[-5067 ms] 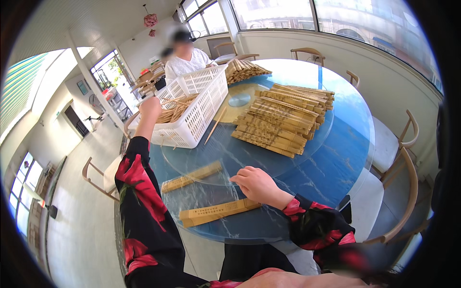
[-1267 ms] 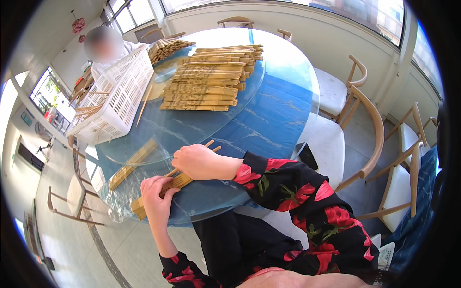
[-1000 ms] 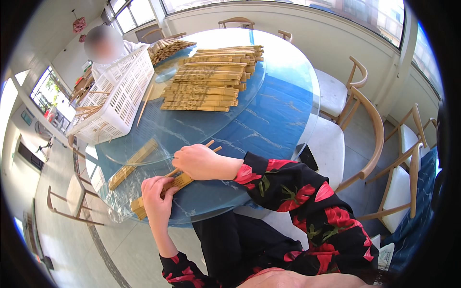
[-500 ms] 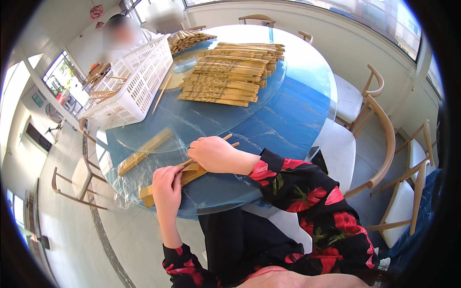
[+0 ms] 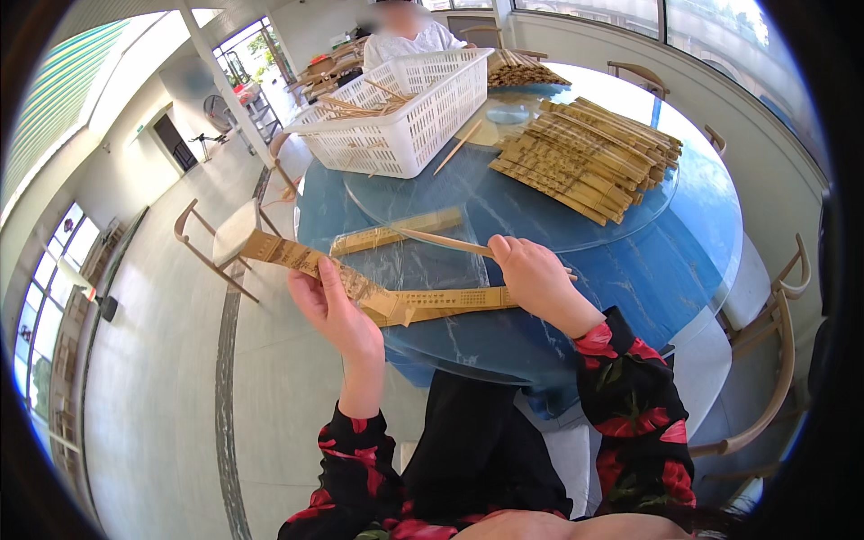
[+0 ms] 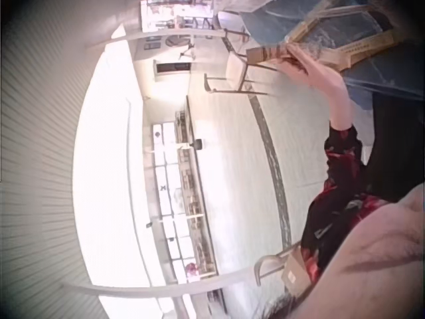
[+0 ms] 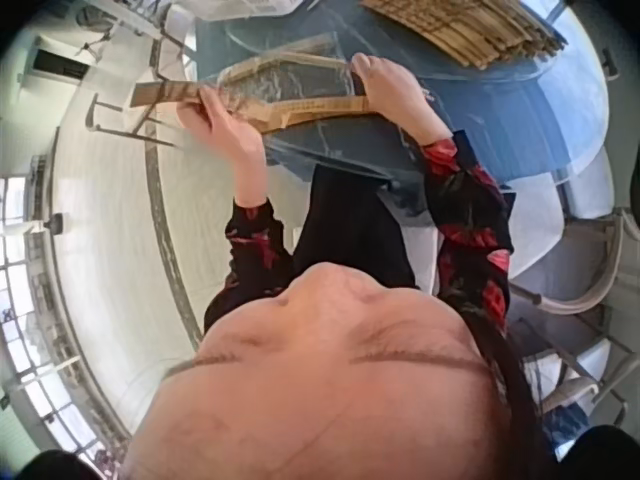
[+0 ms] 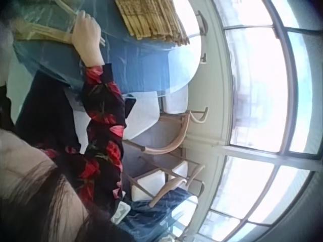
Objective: The person inserts thin bamboo sticks into slots on flat bamboo strips at a round table. They repeatedly pick up sticks from a white basket, align them, and press them into the strips, then place the completed strips on a growing stack.
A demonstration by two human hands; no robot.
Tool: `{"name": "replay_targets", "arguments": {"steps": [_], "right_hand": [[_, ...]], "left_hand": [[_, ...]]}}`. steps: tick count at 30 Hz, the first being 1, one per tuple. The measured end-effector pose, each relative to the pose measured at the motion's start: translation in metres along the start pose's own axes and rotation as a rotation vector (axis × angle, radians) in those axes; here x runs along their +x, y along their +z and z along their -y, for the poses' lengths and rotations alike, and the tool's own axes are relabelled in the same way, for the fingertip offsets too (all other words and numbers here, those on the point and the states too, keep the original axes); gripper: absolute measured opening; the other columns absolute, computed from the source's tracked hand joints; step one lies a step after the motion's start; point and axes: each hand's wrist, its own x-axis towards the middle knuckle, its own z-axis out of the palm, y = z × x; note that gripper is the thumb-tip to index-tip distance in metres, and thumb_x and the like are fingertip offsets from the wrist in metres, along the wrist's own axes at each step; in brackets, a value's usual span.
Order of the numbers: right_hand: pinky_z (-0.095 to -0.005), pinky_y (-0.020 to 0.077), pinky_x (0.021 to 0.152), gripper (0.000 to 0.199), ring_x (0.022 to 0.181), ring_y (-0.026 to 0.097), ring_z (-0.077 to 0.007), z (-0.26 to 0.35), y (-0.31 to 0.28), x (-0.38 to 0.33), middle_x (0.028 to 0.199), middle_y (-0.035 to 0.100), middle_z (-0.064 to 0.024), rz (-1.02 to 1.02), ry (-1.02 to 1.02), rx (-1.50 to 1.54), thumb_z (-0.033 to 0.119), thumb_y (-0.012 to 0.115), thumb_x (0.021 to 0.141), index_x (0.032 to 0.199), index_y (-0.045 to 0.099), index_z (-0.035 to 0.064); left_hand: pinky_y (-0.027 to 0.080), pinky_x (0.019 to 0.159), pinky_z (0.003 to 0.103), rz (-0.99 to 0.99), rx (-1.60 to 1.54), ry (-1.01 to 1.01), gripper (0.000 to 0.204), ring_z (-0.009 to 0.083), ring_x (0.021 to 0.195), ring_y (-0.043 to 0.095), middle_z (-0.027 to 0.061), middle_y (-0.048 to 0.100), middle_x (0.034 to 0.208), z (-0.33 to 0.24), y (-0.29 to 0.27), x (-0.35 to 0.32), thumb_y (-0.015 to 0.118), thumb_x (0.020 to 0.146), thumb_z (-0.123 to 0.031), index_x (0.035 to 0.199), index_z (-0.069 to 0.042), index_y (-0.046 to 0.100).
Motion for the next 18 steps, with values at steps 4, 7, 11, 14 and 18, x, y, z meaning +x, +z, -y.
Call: {"name": "replay_targets", "arguments": {"steps": [4, 7, 11, 14, 18], "right_hand": [[-0.0437, 0.0537, 0.064, 0.024, 0.074, 0.067, -0.0298, 0.005, -0.022, 0.003, 0.086, 0.061, -0.0117, -0.002, 0.215, -0.051, 0.025, 0.062, 0.098, 0.097, 0.05, 0.0032], [-0.0441, 0.0471, 0.056, 0.032, 0.063, 0.062, -0.0309, -0.016, -0.018, 0.004, 0.076, 0.06, -0.0136, -0.168, 0.154, 0.247, 0.029, 0.063, 0.099, 0.091, 0.057, -0.001], [-0.0391, 0.0372, 0.052, 0.043, 0.055, 0.046, -0.0218, -0.017, -0.034, 0.012, 0.061, 0.05, -0.0109, 0.156, 0.352, 0.769, 0.037, 0.067, 0.098, 0.084, 0.066, -0.004], [-0.0346, 0.035, 0.054, 0.046, 0.057, 0.041, -0.0123, -0.014, -0.042, 0.017, 0.06, 0.046, -0.0042, 0.377, 0.454, 0.813, 0.041, 0.071, 0.095, 0.085, 0.07, -0.0037], [-0.0329, 0.0391, 0.055, 0.036, 0.057, 0.048, -0.0132, -0.014, -0.036, 0.011, 0.061, 0.053, -0.0044, 0.298, 0.364, 0.853, 0.033, 0.072, 0.093, 0.087, 0.071, -0.0021]], "left_hand": [[0.045, 0.078, 0.026, -0.043, -0.291, -0.441, 0.019, 0.006, 0.09, 0.054, -0.0012, 0.06, 0.108, -0.002, 0.023, 0.005, 0.061, 0.105, -0.02, 0.12, -0.011, 0.054], [0.044, 0.066, 0.023, -0.008, -0.4, -0.597, 0.018, 0.0042, 0.078, 0.052, -0.0025, 0.059, 0.101, 0.015, 0.026, -0.002, 0.062, 0.104, -0.019, 0.118, -0.012, 0.054], [0.041, 0.059, 0.022, -0.043, -0.47, -0.614, 0.018, 0.0034, 0.07, 0.05, -0.003, 0.057, 0.095, 0.049, 0.036, -0.016, 0.062, 0.104, -0.016, 0.118, -0.012, 0.051], [0.043, 0.063, 0.022, -0.069, -0.407, -0.58, 0.02, 0.004, 0.074, 0.051, -0.0024, 0.058, 0.099, 0.054, 0.041, -0.023, 0.061, 0.104, -0.015, 0.12, -0.011, 0.05], [0.048, 0.074, 0.024, -0.12, -0.366, -0.558, 0.023, 0.0058, 0.085, 0.056, -0.0007, 0.061, 0.106, 0.058, 0.043, -0.031, 0.06, 0.104, -0.015, 0.124, -0.011, 0.05]]}}
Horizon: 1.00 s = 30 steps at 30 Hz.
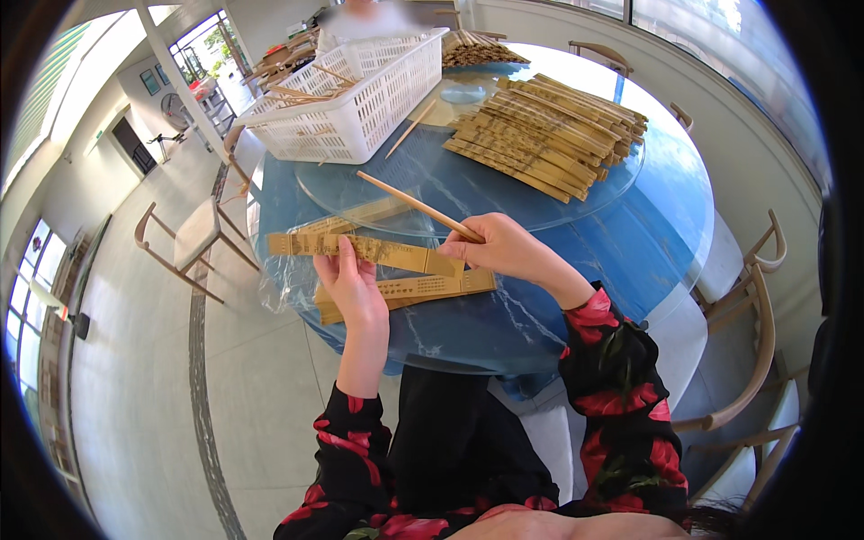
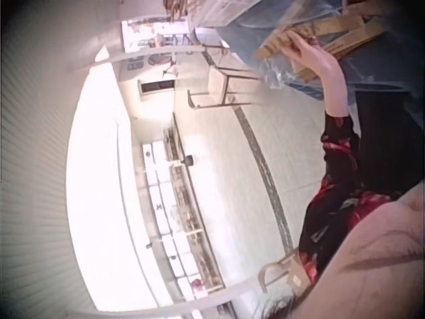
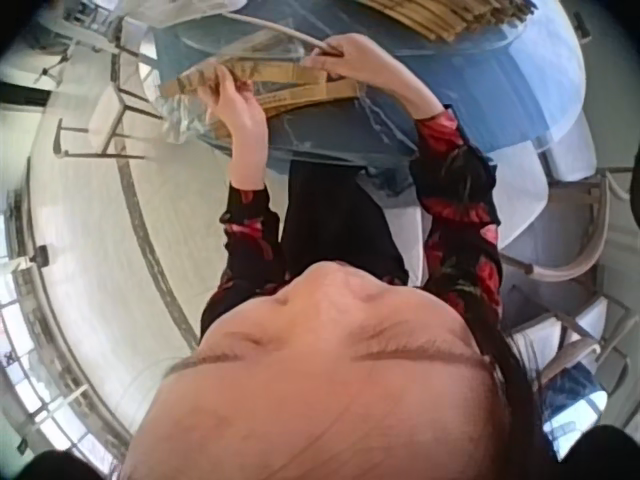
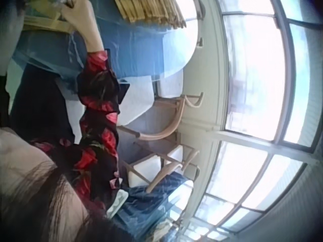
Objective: The person inserts thin bamboo sticks into slots on flat bamboo strips at a round table. They repeatedly pick up sticks from a white basket, align them, and press them into the strips, then place the completed strips on a growing stack.
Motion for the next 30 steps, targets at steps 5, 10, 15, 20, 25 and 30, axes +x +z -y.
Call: {"name": "replay_targets", "arguments": {"steps": [5, 10, 15, 20, 25, 30], "right_hand": [[-0.0324, 0.0429, 0.057, 0.027, 0.059, 0.055, -0.0156, -0.004, 0.0, -0.002, 0.064, 0.06, -0.0063, -0.053, 0.003, 0.026, 0.026, 0.07, 0.092, 0.092, 0.073, -0.0004], [-0.0351, 0.0422, 0.057, 0.036, 0.059, 0.055, -0.0175, 0.004, -0.002, -0.002, 0.065, 0.06, -0.0078, 0.025, 0.071, -0.073, 0.037, 0.073, 0.089, 0.092, 0.074, 0.0015], [-0.0377, 0.043, 0.059, 0.042, 0.06, 0.055, -0.0244, 0.007, 0.004, -0.007, 0.066, 0.06, -0.0124, 0.176, -0.019, -0.193, 0.042, 0.076, 0.086, 0.094, 0.073, 0.0017], [-0.0385, 0.0455, 0.062, 0.037, 0.062, 0.056, -0.0293, -0.005, 0.014, -0.005, 0.069, 0.061, -0.017, 0.079, 0.022, -0.144, 0.036, 0.075, 0.086, 0.093, 0.072, -0.0006], [-0.0353, 0.0448, 0.06, 0.031, 0.062, 0.056, -0.0195, -0.013, 0.013, -0.001, 0.067, 0.062, -0.0119, 0.081, 0.015, 0.006, 0.029, 0.074, 0.089, 0.092, 0.072, -0.0016], [-0.0229, 0.0368, 0.051, 0.024, 0.058, 0.048, -0.0032, 0.0, 0.006, -0.007, 0.072, 0.065, 0.003, 0.13, 0.148, 0.254, 0.027, 0.068, 0.096, 0.098, 0.073, 0.0036]], "left_hand": [[0.052, 0.085, 0.027, 0.127, -0.067, -0.041, 0.027, 0.0106, 0.098, 0.061, 0.0014, 0.062, 0.111, 0.0, 0.001, -0.008, 0.059, 0.104, -0.013, 0.129, -0.011, 0.049], [0.053, 0.087, 0.028, 0.298, -0.058, 0.0, 0.027, 0.013, 0.098, 0.062, 0.0025, 0.063, 0.111, 0.0, 0.003, -0.018, 0.058, 0.105, -0.01, 0.131, -0.011, 0.049], [0.053, 0.089, 0.027, 0.089, -0.068, 0.055, 0.031, 0.0121, 0.107, 0.06, 0.0031, 0.06, 0.122, -0.003, 0.002, -0.015, 0.058, 0.105, -0.011, 0.134, -0.011, 0.047], [0.049, 0.078, 0.025, 0.138, -0.067, 0.021, 0.028, 0.007, 0.094, 0.056, 0.0, 0.056, 0.113, -0.006, 0.006, -0.017, 0.06, 0.105, -0.015, 0.129, -0.01, 0.047], [0.03, 0.051, 0.021, 0.531, 0.174, -0.356, 0.013, 0.0022, 0.058, 0.037, -0.0059, 0.045, 0.076, -0.006, 0.011, -0.032, 0.06, 0.105, -0.02, 0.112, -0.011, 0.054], [0.023, 0.044, 0.019, 0.525, 0.172, -0.398, 0.012, 0.001, 0.05, 0.031, -0.0072, 0.04, 0.066, -0.009, 0.013, -0.035, 0.06, 0.105, -0.021, 0.104, -0.01, 0.055]]}}
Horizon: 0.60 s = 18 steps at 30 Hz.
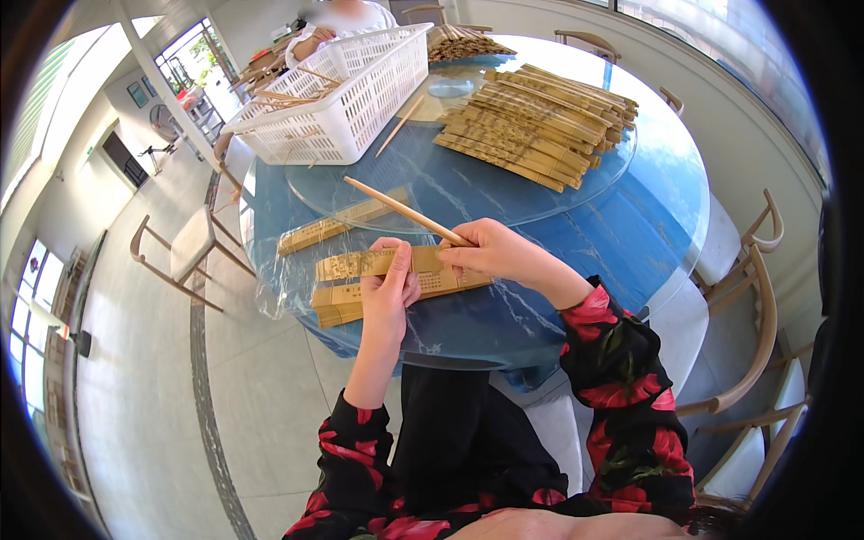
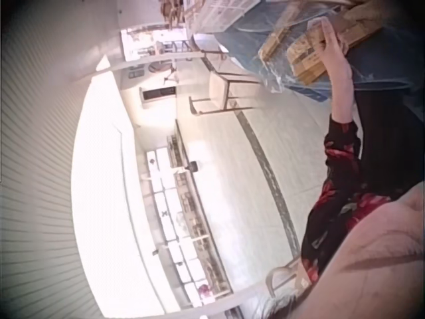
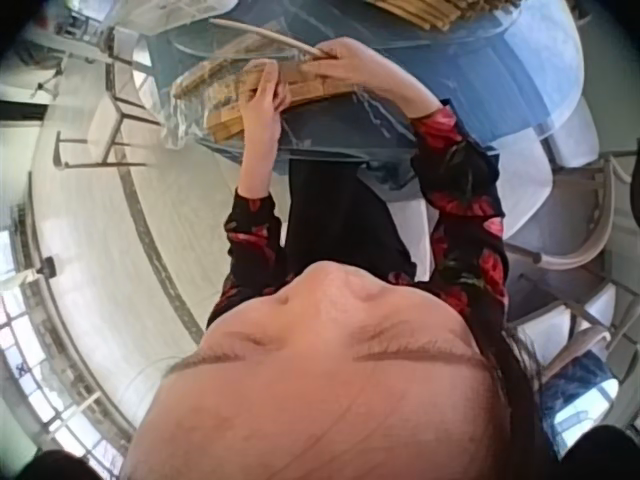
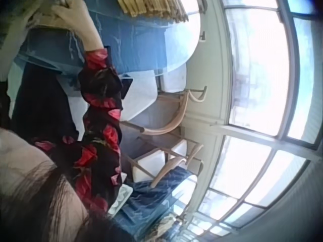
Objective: The person inserts thin bamboo sticks into slots on flat bamboo strips at a round table. They repeatedly pick up sticks from a white basket, align them, and press them into the strips, then place the completed strips on a growing stack.
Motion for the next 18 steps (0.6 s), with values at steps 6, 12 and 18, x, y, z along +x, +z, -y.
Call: {"name": "replay_targets", "arguments": {"steps": [6, 12, 18], "right_hand": [[-0.0214, 0.0314, 0.048, 0.022, 0.057, 0.043, -0.0014, -0.007, -0.005, 0.001, 0.072, 0.064, 0.0054, 0.005, -0.034, 0.002, 0.026, 0.066, 0.096, 0.098, 0.072, 0.0046], [-0.0239, 0.0357, 0.055, 0.019, 0.063, 0.046, -0.0029, -0.006, -0.006, 0.001, 0.073, 0.064, 0.0048, 0.036, -0.054, -0.013, 0.022, 0.069, 0.094, 0.095, 0.073, 0.0032], [-0.0258, 0.0393, 0.058, 0.019, 0.065, 0.05, -0.0058, -0.007, -0.004, 0.0, 0.073, 0.064, 0.0021, 0.022, -0.073, -0.024, 0.02, 0.071, 0.091, 0.093, 0.071, 0.0005]], "left_hand": [[0.031, 0.046, 0.02, 0.054, 0.014, -0.026, 0.011, 0.0026, 0.053, 0.039, -0.0032, 0.047, 0.069, -0.004, 0.005, 0.001, 0.062, 0.103, -0.012, 0.104, -0.007, 0.054], [0.033, 0.048, 0.021, 0.137, 0.039, -0.018, 0.012, 0.0045, 0.055, 0.042, -0.0006, 0.051, 0.07, 0.003, -0.004, 0.002, 0.063, 0.101, -0.009, 0.102, -0.006, 0.052], [0.033, 0.046, 0.022, 0.159, 0.07, -0.041, 0.013, 0.0058, 0.053, 0.044, 0.0019, 0.054, 0.07, 0.006, -0.004, 0.001, 0.062, 0.103, -0.013, 0.102, -0.005, 0.052]]}}
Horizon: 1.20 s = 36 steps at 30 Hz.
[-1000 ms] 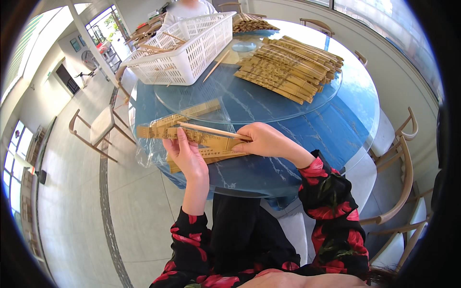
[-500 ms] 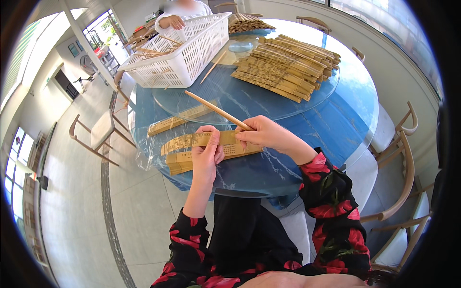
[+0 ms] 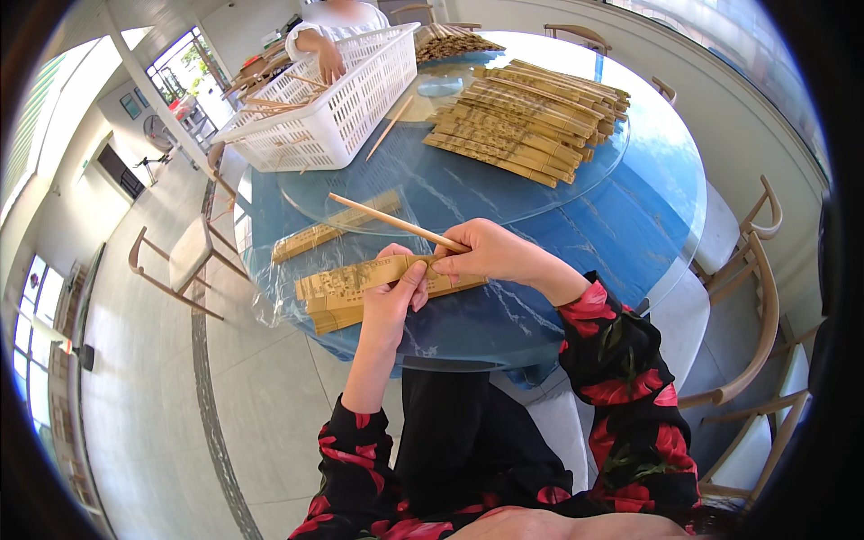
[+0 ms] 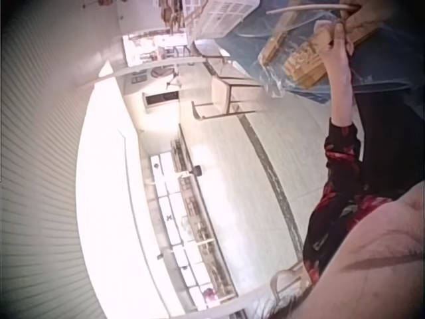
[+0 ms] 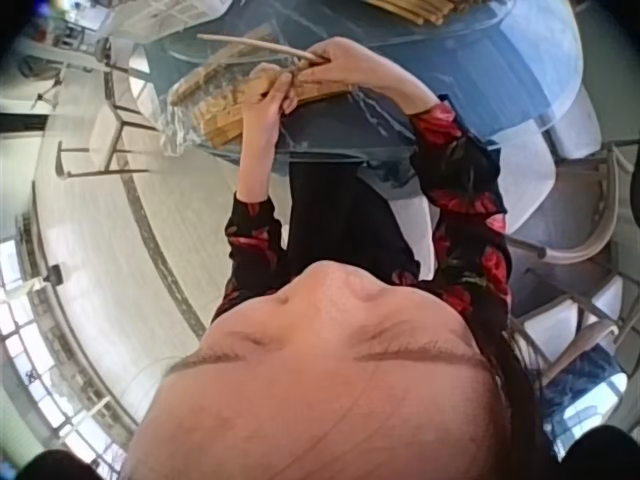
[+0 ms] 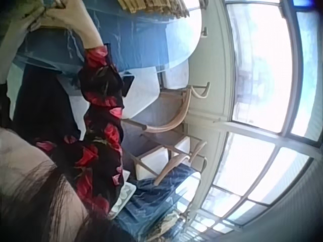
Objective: The person inserts thin bamboo sticks into slots on flat bamboo strips at a round table. They repeatedly pick up sticks from a white basket, align them, and press them into the strips, then place the completed strips on a growing stack.
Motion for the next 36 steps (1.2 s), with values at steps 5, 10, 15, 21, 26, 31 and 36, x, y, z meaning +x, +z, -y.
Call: {"name": "replay_targets", "arguments": {"steps": [5, 10, 15, 21, 26, 31, 36], "right_hand": [[-0.0327, 0.0457, 0.062, 0.022, 0.066, 0.061, -0.0147, -0.007, -0.002, 0.005, 0.071, 0.067, -0.0068, -0.186, -0.011, -0.138, 0.022, 0.071, 0.086, 0.089, 0.071, -0.0002], [-0.0329, 0.0471, 0.063, 0.022, 0.067, 0.065, -0.0156, -0.014, -0.014, 0.004, 0.07, 0.067, -0.0073, -0.24, 0.028, -0.115, 0.021, 0.071, 0.086, 0.089, 0.07, -0.0007], [-0.0267, 0.0412, 0.062, 0.018, 0.068, 0.055, -0.0081, -0.016, -0.007, 0.01, 0.071, 0.066, -0.0014, -0.114, 0.072, -0.052, 0.019, 0.071, 0.09, 0.088, 0.07, 0.0011], [-0.028, 0.0418, 0.06, 0.022, 0.065, 0.056, -0.0096, -0.02, -0.005, 0.011, 0.068, 0.064, -0.0018, -0.105, 0.085, -0.095, 0.023, 0.073, 0.088, 0.086, 0.068, 0.0012], [-0.0313, 0.0444, 0.058, 0.025, 0.062, 0.058, -0.0131, -0.028, -0.002, 0.013, 0.067, 0.065, -0.0055, -0.151, 0.105, -0.273, 0.024, 0.073, 0.085, 0.083, 0.067, -0.0003], [-0.0288, 0.0439, 0.057, 0.025, 0.062, 0.058, -0.0113, -0.019, 0.0, 0.01, 0.067, 0.064, -0.0037, -0.116, 0.097, -0.187, 0.024, 0.074, 0.088, 0.084, 0.066, 0.0001], [-0.0333, 0.0474, 0.06, 0.029, 0.063, 0.062, -0.0167, -0.025, -0.001, 0.01, 0.068, 0.068, -0.0087, -0.137, 0.091, -0.175, 0.027, 0.076, 0.086, 0.083, 0.068, -0.0005]], "left_hand": [[0.033, 0.043, 0.023, 0.085, 0.337, -0.217, 0.022, 0.0042, 0.051, 0.046, 0.0029, 0.06, 0.071, -0.01, 0.0, 0.0, 0.064, 0.102, -0.019, 0.088, -0.005, 0.058], [0.047, 0.063, 0.027, 0.055, 1.015, 0.532, 0.02, 0.0143, 0.073, 0.062, 0.0057, 0.068, 0.084, -0.013, 0.019, 0.0, 0.082, 0.081, -0.01, 0.092, -0.003, 0.067], [0.046, 0.1, 0.044, 0.111, 1.498, 0.788, 0.048, 0.0301, 0.11, 0.06, 0.0073, 0.067, 0.11, -0.034, 0.003, 0.025, 0.085, 0.07, -0.014, 0.115, -0.008, 0.069], [0.049, 0.096, 0.044, 0.167, 1.422, 0.746, 0.042, 0.0311, 0.102, 0.062, 0.0071, 0.067, 0.104, -0.021, -0.006, 0.022, 0.083, 0.073, -0.008, 0.113, -0.008, 0.069], [0.051, 0.089, 0.043, 0.17, 1.408, 0.72, 0.036, 0.0316, 0.1, 0.063, 0.0078, 0.066, 0.1, -0.013, -0.004, 0.019, 0.08, 0.074, -0.004, 0.108, -0.007, 0.068], [0.052, 0.086, 0.042, 0.161, 1.361, 0.699, 0.032, 0.0323, 0.1, 0.063, 0.0086, 0.066, 0.099, -0.013, -0.007, 0.018, 0.079, 0.075, -0.004, 0.106, -0.006, 0.068], [0.054, 0.085, 0.042, 0.17, 1.356, 0.642, 0.03, 0.032, 0.098, 0.065, 0.0102, 0.067, 0.101, -0.014, -0.007, 0.017, 0.077, 0.078, -0.004, 0.106, -0.005, 0.068]]}}
